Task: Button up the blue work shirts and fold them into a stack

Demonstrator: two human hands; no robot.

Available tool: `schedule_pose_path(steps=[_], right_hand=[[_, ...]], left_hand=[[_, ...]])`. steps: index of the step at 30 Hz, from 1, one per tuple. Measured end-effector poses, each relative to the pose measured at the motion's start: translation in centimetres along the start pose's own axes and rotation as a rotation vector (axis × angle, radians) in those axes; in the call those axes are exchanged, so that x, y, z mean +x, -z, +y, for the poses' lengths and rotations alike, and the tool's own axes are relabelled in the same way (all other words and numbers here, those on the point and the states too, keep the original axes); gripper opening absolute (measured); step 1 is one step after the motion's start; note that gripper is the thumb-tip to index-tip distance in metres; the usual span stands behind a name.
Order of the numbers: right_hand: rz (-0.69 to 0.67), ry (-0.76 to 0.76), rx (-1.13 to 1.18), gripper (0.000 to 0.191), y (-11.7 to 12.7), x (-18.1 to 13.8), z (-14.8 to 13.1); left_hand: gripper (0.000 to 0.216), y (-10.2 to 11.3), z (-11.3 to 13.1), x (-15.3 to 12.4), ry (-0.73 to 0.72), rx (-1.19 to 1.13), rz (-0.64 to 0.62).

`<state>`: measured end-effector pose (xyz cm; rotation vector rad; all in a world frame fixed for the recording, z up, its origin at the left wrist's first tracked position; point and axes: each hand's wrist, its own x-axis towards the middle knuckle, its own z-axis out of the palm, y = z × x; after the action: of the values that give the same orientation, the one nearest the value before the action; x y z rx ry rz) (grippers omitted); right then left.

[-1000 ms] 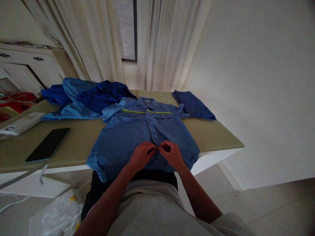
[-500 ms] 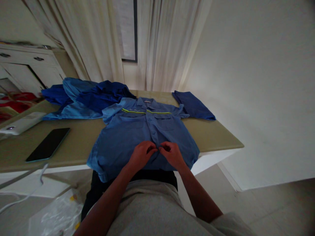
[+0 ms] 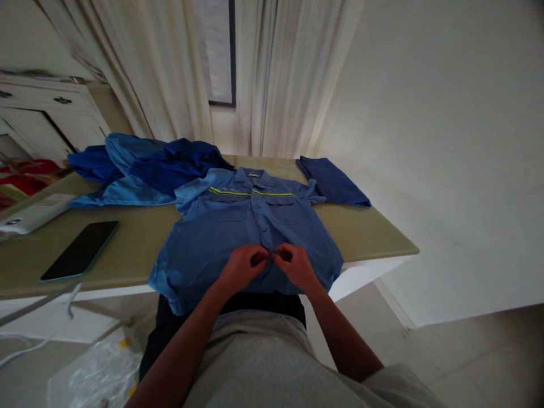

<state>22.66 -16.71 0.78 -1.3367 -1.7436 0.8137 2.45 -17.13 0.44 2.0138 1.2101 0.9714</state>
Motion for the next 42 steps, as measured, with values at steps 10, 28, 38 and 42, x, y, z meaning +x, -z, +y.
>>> schedule_pose_path(steps=[10, 28, 38, 42], right_hand=[[0.004, 0.027, -0.038, 0.012, -0.5, -0.3, -0.1], [-0.059, 0.039, -0.007, 0.003, -0.6, -0.2, -1.4], [-0.083, 0.056, -0.033, 0.007, -0.4, -0.1, -0.5], [-0.037, 0.099, -0.102, 0.009, -0.9, -0.7, -0.5]], left_hand=[[0.010, -0.5, 0.4, -0.3, -0.027, 0.086, 0.077], [0.019, -0.4, -0.1, -0.1, -0.073, 0.129, 0.085], [0.007, 0.1, 0.1, 0.2, 0.036, -0.030, 0.054], [0.016, 0.1, 0.4, 0.4, 0.101, -0.091, 0.045]])
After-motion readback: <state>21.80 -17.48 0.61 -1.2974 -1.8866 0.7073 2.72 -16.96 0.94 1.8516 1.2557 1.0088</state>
